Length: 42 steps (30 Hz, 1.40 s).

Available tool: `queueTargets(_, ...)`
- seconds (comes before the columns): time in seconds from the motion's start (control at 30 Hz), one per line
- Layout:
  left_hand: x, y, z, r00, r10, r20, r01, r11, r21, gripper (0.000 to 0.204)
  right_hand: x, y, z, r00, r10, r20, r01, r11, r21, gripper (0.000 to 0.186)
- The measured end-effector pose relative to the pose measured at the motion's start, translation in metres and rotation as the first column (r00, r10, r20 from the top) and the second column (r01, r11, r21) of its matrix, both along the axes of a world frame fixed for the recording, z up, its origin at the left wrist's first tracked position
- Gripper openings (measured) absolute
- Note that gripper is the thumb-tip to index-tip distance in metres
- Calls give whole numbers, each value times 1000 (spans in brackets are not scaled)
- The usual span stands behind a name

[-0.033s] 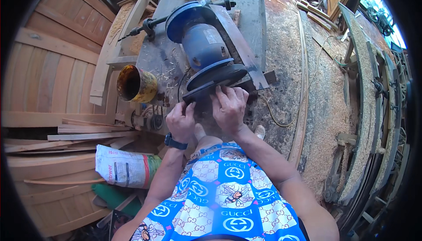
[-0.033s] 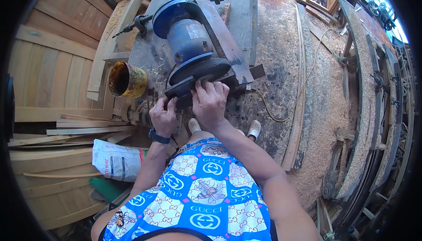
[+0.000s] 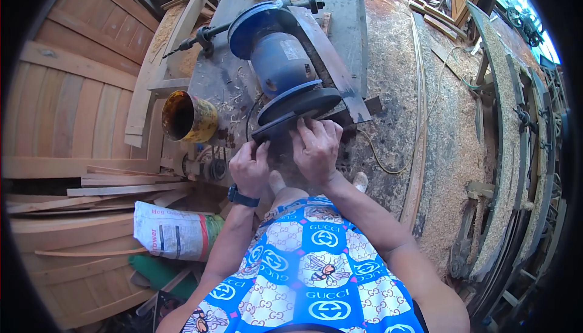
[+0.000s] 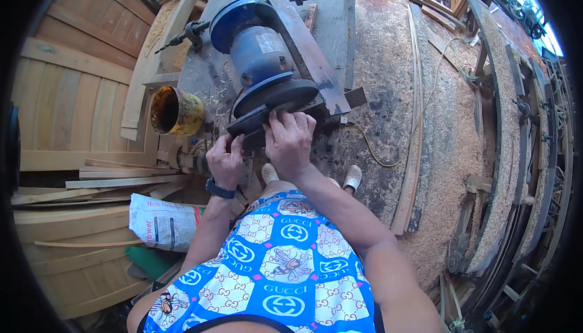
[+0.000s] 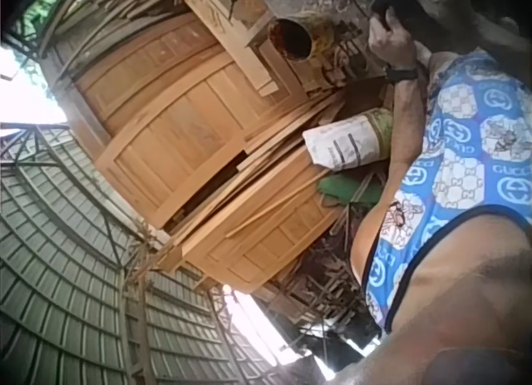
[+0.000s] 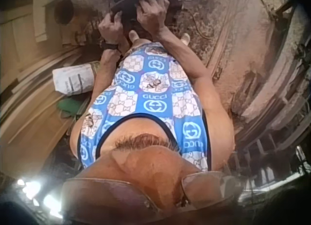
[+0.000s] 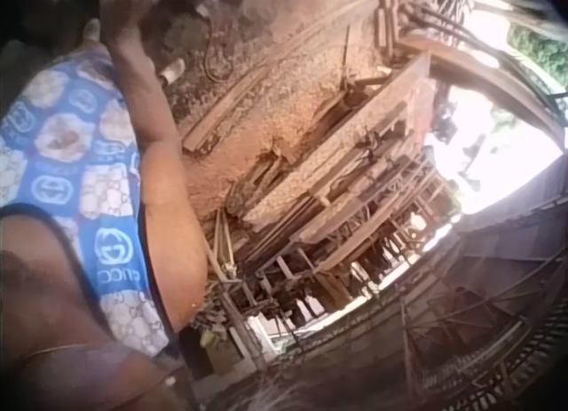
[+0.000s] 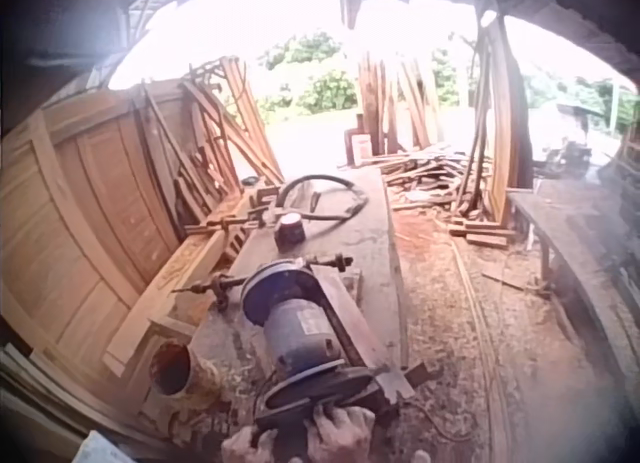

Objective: The person holds a metal part against the rotating wheel of a bench grinder and then applies liquid from a container to the part using a small brush.

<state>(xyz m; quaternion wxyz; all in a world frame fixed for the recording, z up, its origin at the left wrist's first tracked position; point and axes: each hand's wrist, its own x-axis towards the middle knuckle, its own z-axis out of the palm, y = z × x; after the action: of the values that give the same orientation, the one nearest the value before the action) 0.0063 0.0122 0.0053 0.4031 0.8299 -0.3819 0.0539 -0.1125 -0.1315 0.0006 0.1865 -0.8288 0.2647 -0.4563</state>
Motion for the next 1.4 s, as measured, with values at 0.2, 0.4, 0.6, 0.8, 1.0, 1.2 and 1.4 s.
queueTargets(0.2,8,9,-6,1000,6,-18,-6,1000,11,26,3,7,2,1000,-6,7,6,1000,21,30)
queueTargets(0.4,8,17,-16,997,23,-73,-26,999,-36,25,6,12,-5,1000,16,11,-16,999,39,30)
queueTargets(0.6,-13,13,-12,1000,1,-24,-4,992,-123,24,-12,6,0,998,28,51,-34,994,105,29)
queueTargets(0.8,-38,-35,-12,997,-49,57,56,991,-123,25,-40,-30,-6,996,-83,-11,84,990,115,30)
queueTargets(1.0,-43,-65,-2,988,-80,135,99,986,-137,25,-45,-52,-12,990,-125,-71,133,983,125,34)
queueTargets(1.2,-38,-71,-1,985,-48,163,71,988,-135,25,-40,-55,-12,987,-145,-67,153,979,138,34)
queueTargets(1.4,-38,-72,-1,985,-44,165,63,991,-114,25,-40,-55,-15,987,-151,-59,158,978,139,34)
